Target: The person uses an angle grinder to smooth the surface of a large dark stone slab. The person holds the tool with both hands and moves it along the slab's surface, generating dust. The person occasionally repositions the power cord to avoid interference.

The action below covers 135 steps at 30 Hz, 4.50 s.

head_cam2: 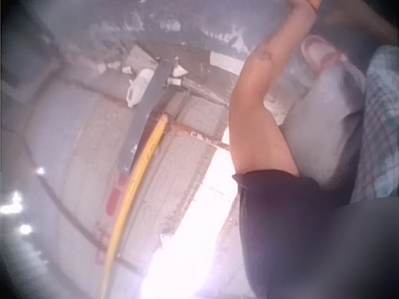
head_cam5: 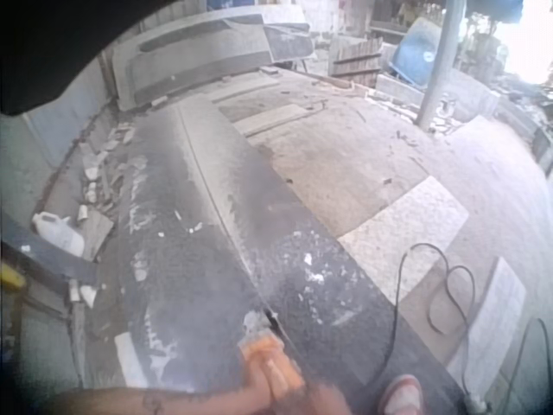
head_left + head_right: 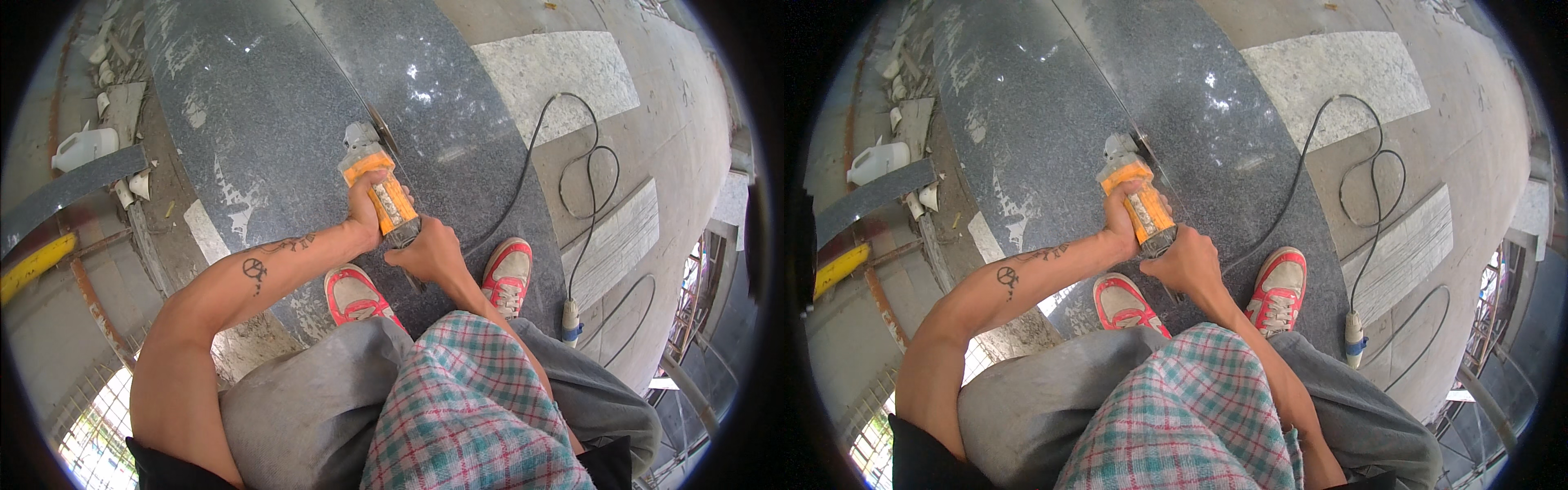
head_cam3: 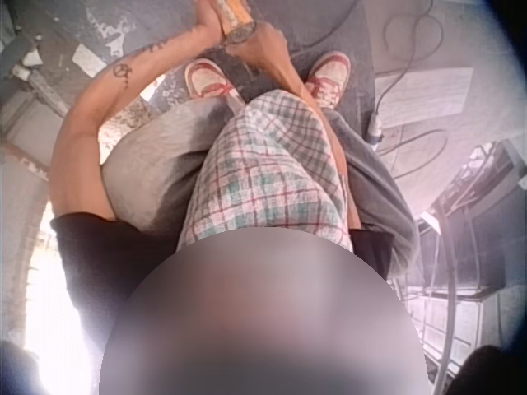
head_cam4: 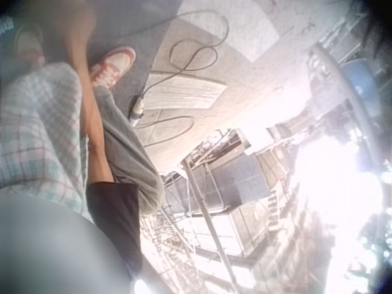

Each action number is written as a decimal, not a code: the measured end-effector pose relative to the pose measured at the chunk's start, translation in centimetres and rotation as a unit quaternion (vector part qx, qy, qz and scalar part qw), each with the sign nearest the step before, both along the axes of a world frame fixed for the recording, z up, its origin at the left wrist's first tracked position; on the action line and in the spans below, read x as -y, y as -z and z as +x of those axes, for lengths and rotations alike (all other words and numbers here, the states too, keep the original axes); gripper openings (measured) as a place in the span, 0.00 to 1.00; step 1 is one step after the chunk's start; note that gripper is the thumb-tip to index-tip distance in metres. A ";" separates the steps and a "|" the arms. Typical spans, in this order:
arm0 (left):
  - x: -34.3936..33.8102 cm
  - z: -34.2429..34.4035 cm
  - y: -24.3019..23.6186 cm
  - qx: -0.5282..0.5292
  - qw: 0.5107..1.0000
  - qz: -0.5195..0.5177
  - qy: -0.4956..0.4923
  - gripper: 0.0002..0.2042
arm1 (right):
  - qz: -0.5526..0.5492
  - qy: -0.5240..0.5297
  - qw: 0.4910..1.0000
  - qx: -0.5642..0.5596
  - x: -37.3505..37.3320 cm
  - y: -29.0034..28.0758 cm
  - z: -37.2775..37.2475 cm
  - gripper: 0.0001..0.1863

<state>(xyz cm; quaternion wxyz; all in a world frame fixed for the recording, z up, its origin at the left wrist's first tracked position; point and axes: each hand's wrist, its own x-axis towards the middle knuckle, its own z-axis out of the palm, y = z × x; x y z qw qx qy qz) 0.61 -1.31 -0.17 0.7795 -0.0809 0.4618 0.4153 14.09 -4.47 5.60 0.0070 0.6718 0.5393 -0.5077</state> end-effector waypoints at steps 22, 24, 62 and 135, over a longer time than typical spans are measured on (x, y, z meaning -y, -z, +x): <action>-1.6 -0.3 0.5 -0.011 1.000 0.008 -0.008 0.19 | -0.024 0.005 1.000 -0.020 -1.9 -0.1 -0.3 0.30; -1.6 -0.3 0.6 -0.012 1.000 0.005 -0.006 0.19 | -0.025 0.002 1.000 -0.015 -1.9 -0.2 -0.3 0.30; -1.5 -0.3 0.6 0.012 1.000 0.001 -0.010 0.19 | -0.005 -0.003 1.000 -0.007 -1.7 0.2 -0.6 0.29; 2.4 1.6 -1.2 -0.019 0.999 -0.027 0.001 0.20 | -0.053 -0.013 0.998 0.018 1.4 -1.8 1.0 0.30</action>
